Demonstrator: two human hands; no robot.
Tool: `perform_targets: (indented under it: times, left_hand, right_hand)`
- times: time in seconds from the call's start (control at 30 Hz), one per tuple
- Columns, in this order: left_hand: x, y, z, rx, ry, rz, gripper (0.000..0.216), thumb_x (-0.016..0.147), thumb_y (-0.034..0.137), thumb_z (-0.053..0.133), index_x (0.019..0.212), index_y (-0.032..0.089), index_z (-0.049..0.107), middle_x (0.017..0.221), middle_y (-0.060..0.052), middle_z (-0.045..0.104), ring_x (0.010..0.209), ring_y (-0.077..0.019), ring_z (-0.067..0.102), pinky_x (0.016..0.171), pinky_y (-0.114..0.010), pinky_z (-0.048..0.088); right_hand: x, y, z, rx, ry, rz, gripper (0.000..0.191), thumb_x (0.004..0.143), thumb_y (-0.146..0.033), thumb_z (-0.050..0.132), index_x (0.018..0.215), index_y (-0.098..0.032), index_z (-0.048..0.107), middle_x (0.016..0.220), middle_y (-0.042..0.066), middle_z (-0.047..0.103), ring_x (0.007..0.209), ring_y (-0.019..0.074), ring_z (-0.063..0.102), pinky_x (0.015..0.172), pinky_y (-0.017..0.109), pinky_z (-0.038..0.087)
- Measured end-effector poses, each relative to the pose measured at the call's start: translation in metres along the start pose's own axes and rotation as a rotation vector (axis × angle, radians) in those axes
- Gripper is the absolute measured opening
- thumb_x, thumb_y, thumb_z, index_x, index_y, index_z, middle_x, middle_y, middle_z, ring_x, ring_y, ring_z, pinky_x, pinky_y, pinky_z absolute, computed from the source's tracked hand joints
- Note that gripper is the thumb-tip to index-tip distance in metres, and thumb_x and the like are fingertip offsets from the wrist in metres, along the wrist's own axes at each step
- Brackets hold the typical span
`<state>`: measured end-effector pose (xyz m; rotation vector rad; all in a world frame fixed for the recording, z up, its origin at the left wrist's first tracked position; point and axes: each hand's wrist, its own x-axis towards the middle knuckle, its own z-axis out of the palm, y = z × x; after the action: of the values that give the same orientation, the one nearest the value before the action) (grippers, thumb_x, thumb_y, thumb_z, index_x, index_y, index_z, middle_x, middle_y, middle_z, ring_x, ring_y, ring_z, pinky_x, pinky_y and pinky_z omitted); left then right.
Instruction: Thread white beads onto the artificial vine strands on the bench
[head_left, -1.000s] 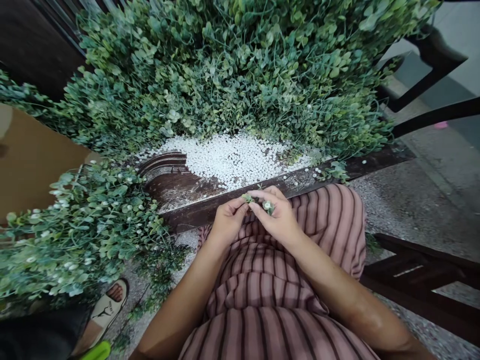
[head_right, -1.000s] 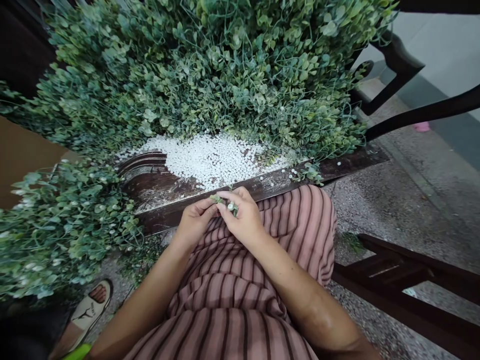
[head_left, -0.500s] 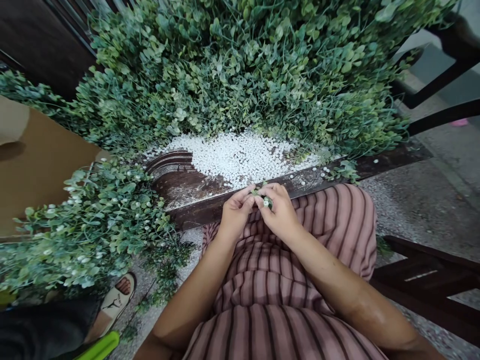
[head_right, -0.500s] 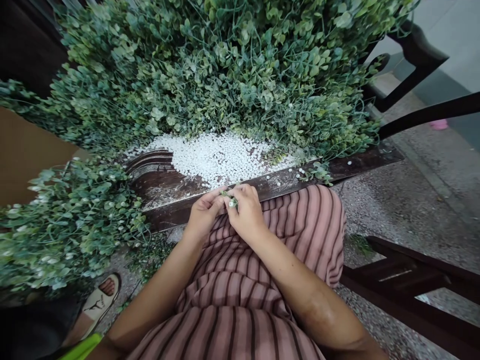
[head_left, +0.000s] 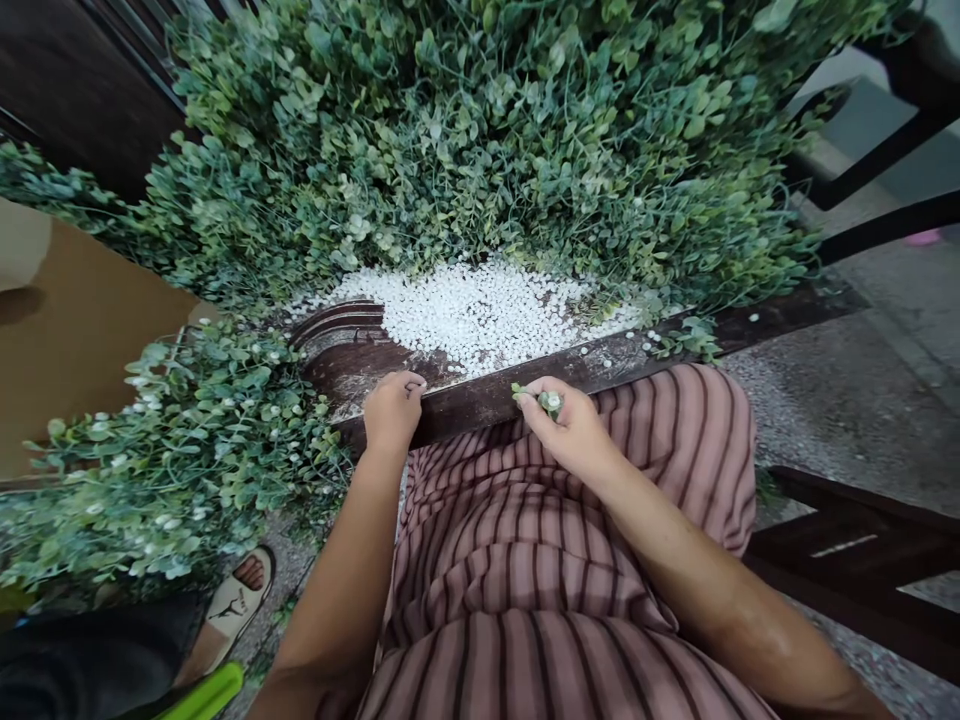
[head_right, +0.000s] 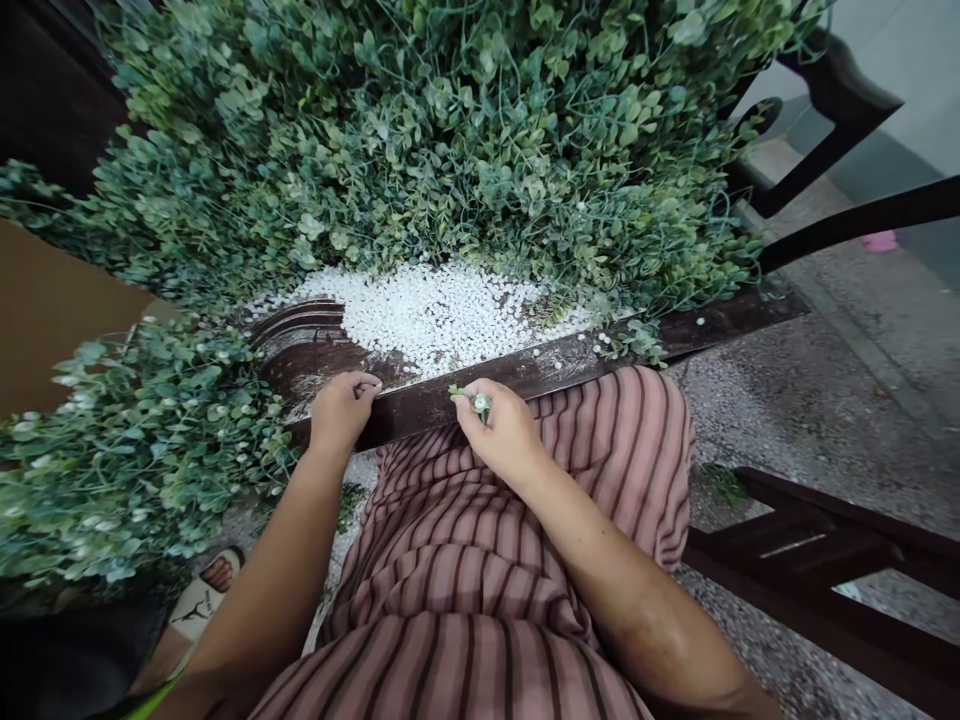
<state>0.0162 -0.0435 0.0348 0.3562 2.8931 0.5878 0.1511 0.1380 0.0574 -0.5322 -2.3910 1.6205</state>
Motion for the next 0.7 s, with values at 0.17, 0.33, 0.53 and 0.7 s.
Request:
perform_targets:
  times: [0.17,0.33,0.53,0.7]
  left_hand:
    - [0.002,0.003,0.003,-0.050,0.019,0.020,0.010,0.074,0.019,0.054,0.071,0.020,0.063,0.079,-0.004,0.064,0.075,-0.0178,0.058,0.069,-0.028,0.039]
    - [-0.006,0.014,0.003,-0.659,-0.015,-0.098,0.008,0.067,0.024,0.063,0.067,0.016,0.061,0.069,-0.002,0.065,0.065,-0.0140,0.058,0.067,-0.027,0.043]
    - [-0.037,0.054,-0.008,-1.216,-0.204,-0.033,0.022,0.057,0.030,0.075,0.064,0.015,0.061,0.068,-0.003,0.067,0.062,-0.0110,0.059,0.066,-0.025,0.048]
    - [-0.050,0.067,-0.014,-1.351,-0.290,-0.049,0.024,0.056,0.027,0.078,0.076,0.018,0.068,0.068,0.000,0.067,0.059,-0.0085,0.058,0.065,-0.024,0.049]
  right_hand:
    - [-0.001,0.003,0.005,0.069,0.024,0.024,0.019,0.073,-0.035,0.053,0.069,-0.017,0.058,0.063,0.002,0.055,0.061,0.0143,0.050,0.056,0.026,0.037]
    - [-0.002,0.000,0.011,0.157,0.034,0.067,0.022,0.068,-0.036,0.056,0.071,-0.015,0.063,0.070,0.005,0.060,0.066,0.0168,0.054,0.063,0.030,0.042]
    - [-0.002,-0.011,0.009,0.209,-0.006,0.021,0.015,0.069,-0.030,0.056,0.071,-0.017,0.062,0.068,0.002,0.058,0.066,0.0147,0.054,0.065,0.028,0.043]
    - [-0.005,-0.015,0.005,0.189,0.017,-0.034,0.010,0.071,-0.026,0.055,0.069,-0.018,0.060,0.067,0.001,0.056,0.068,0.0148,0.052,0.067,0.028,0.042]
